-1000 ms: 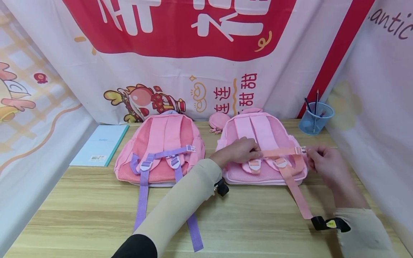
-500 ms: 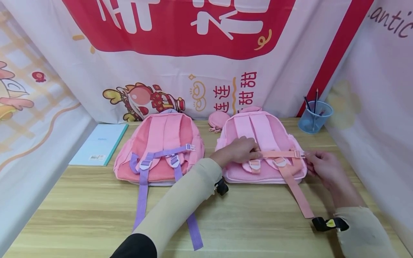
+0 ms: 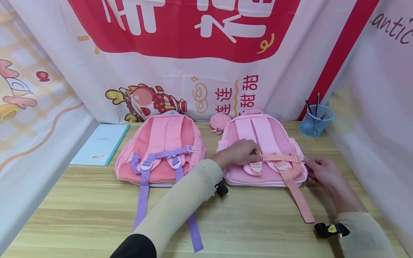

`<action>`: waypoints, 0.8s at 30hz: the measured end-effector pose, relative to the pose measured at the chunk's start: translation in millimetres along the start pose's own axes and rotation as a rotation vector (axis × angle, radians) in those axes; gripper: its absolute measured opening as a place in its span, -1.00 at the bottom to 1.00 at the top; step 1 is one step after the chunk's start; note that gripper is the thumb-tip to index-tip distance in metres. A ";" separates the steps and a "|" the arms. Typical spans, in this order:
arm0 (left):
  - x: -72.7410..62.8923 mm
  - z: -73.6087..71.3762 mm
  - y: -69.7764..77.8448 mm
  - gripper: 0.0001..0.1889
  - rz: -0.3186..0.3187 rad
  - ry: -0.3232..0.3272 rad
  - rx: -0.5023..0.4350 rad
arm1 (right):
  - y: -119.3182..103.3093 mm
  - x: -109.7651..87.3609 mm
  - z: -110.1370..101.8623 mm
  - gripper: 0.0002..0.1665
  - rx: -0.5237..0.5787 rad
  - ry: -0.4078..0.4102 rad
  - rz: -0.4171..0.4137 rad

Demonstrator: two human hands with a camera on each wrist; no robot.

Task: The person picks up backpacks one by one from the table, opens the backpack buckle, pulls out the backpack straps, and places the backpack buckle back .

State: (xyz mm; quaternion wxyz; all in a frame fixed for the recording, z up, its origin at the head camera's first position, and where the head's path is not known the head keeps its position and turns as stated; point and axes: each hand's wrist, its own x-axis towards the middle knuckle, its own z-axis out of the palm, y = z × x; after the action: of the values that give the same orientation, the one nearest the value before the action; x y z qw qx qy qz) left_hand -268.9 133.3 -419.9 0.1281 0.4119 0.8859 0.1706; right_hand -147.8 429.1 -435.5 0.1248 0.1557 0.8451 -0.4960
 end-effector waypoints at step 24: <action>-0.9 1.0 -5.6 -0.82 0.008 -0.007 -0.078 | 8.6 3.9 1.5 -0.26 0.027 0.006 -0.007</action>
State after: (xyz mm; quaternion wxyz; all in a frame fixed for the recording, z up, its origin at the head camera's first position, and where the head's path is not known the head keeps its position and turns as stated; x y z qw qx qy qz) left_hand -271.7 129.4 -423.0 0.1465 0.4107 0.8764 0.2041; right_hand -147.9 432.3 -444.5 0.1183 0.1558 0.8392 -0.5074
